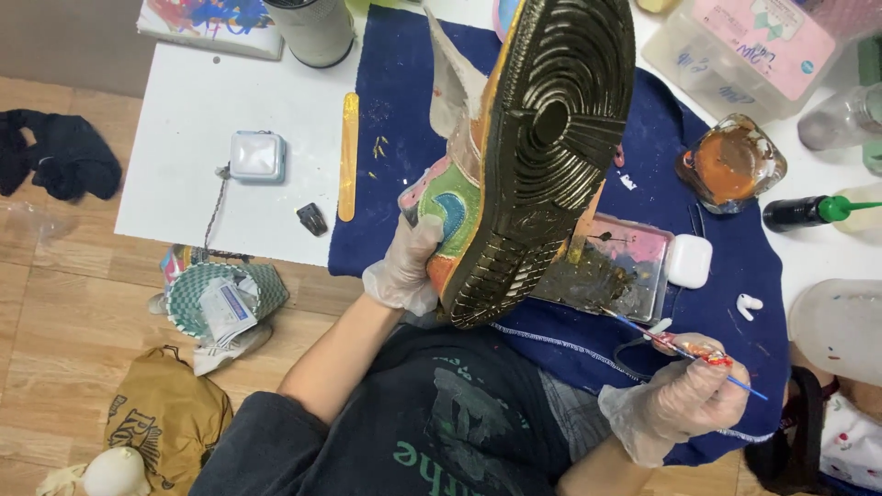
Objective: The person paints the sole of a sneaker with gold paint using a small brush. They hold the shoe in their left hand and apply paint to the tread pattern, occasionally dipping the brush into a container of paint.
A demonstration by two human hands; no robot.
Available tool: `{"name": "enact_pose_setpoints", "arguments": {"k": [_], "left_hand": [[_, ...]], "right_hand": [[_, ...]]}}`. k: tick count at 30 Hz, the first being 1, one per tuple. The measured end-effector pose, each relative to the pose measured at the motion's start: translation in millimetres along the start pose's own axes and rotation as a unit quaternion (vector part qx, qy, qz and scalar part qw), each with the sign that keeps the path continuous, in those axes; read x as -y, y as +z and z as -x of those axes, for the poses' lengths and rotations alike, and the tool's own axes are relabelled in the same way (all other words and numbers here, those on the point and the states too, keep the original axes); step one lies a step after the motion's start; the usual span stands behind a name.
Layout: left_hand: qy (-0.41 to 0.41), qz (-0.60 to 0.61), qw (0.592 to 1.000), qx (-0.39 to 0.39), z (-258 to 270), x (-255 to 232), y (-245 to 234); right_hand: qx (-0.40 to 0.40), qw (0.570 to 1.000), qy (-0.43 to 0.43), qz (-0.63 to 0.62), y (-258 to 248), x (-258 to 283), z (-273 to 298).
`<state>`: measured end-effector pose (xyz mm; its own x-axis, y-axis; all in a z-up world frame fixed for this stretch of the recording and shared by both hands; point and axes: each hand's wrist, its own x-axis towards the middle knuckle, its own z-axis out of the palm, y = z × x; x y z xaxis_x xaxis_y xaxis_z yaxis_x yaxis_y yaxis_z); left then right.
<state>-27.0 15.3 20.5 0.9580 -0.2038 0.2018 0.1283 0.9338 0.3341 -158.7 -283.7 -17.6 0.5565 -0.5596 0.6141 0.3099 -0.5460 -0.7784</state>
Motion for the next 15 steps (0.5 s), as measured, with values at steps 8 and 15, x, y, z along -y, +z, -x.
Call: {"name": "enact_pose_setpoints", "arguments": {"k": [8,15], "left_hand": [[0.025,-0.066,0.997,0.008,-5,1,-3],[-0.236,0.248,0.937,-0.069,13,2,-28]], "right_hand": [[0.003,1.0,0.014,0.021,-6,-5,3],[0.002,0.999,0.02,0.027,12,22,0]]}}
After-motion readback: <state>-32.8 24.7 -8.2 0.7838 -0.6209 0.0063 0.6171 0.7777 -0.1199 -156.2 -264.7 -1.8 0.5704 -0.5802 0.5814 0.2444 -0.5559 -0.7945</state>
